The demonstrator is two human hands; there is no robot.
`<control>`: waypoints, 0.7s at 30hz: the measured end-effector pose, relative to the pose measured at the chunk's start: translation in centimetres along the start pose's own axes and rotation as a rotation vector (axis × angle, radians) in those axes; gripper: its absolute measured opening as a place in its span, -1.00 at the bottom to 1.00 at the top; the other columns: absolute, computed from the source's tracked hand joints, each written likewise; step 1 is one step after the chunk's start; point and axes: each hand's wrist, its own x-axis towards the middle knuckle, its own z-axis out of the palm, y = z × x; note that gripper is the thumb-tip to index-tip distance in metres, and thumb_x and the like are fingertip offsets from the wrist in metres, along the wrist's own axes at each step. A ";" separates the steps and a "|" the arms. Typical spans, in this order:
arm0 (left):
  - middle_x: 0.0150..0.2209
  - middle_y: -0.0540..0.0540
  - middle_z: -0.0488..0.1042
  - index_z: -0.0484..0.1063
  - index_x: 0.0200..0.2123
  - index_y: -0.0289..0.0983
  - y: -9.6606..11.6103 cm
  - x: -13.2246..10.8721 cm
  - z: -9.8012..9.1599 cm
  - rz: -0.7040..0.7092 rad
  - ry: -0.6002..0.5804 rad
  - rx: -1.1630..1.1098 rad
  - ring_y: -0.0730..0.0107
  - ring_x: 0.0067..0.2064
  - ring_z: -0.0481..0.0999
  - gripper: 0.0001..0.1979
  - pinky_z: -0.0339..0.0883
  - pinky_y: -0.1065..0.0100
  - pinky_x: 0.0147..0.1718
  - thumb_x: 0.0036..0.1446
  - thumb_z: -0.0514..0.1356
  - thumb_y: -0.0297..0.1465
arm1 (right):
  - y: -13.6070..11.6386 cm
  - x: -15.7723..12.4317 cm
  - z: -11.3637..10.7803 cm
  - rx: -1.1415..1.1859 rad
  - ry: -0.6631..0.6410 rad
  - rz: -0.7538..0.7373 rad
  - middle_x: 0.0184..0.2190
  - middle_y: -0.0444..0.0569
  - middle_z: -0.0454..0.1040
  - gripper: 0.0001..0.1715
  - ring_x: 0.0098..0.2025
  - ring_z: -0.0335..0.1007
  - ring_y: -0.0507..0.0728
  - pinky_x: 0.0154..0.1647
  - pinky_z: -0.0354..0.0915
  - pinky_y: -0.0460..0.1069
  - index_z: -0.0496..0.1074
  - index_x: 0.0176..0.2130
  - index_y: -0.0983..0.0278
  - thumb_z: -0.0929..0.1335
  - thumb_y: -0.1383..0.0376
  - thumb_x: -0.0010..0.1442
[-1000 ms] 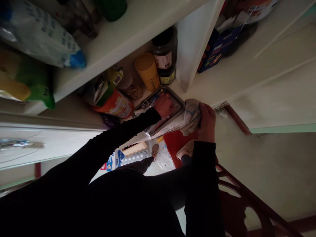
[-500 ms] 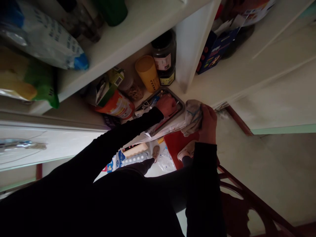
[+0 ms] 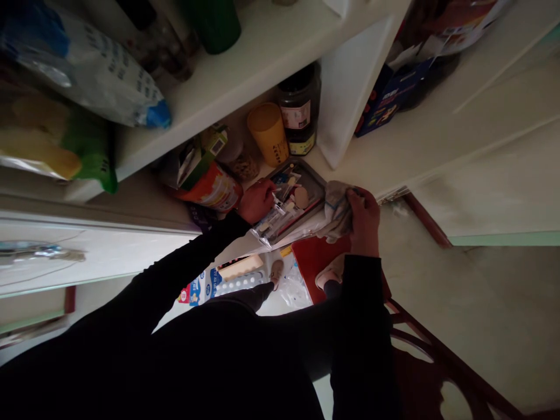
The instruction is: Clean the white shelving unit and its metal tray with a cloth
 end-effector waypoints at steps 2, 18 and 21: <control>0.04 -0.20 0.72 0.63 0.05 -0.19 0.0 1.4 0.0 0.002 0.041 -0.019 0.05 0.12 0.70 -0.68 0.55 0.10 0.15 0.56 0.06 -0.42 | 0.4 -0.1 0.5 0.022 0.120 0.002 -0.18 -0.07 0.59 -0.48 0.00 0.51 0.27 0.11 0.48 0.20 0.53 -0.15 0.06 0.59 -0.15 0.03; 0.01 -0.32 0.77 0.76 0.05 -0.23 1.5 11.4 1.6 0.106 -0.074 0.144 -0.12 0.16 0.72 -0.63 0.54 -0.12 0.19 0.50 0.13 -0.51 | 1.0 -0.2 0.5 0.018 0.109 -0.028 -0.21 -0.09 0.65 -0.56 0.01 0.62 0.29 0.09 0.56 0.21 0.56 -0.17 0.04 0.58 -0.15 0.12; 0.04 -0.40 0.76 0.77 0.06 -0.30 1.8 11.6 1.5 0.088 -0.102 0.142 -0.19 0.18 0.73 -0.61 0.52 -0.15 0.22 0.46 0.12 -0.53 | 1.3 0.0 0.4 -0.001 0.094 -0.043 -0.20 -0.09 0.66 -0.60 0.05 0.63 0.29 0.11 0.56 0.21 0.57 -0.16 0.01 0.57 -0.14 0.15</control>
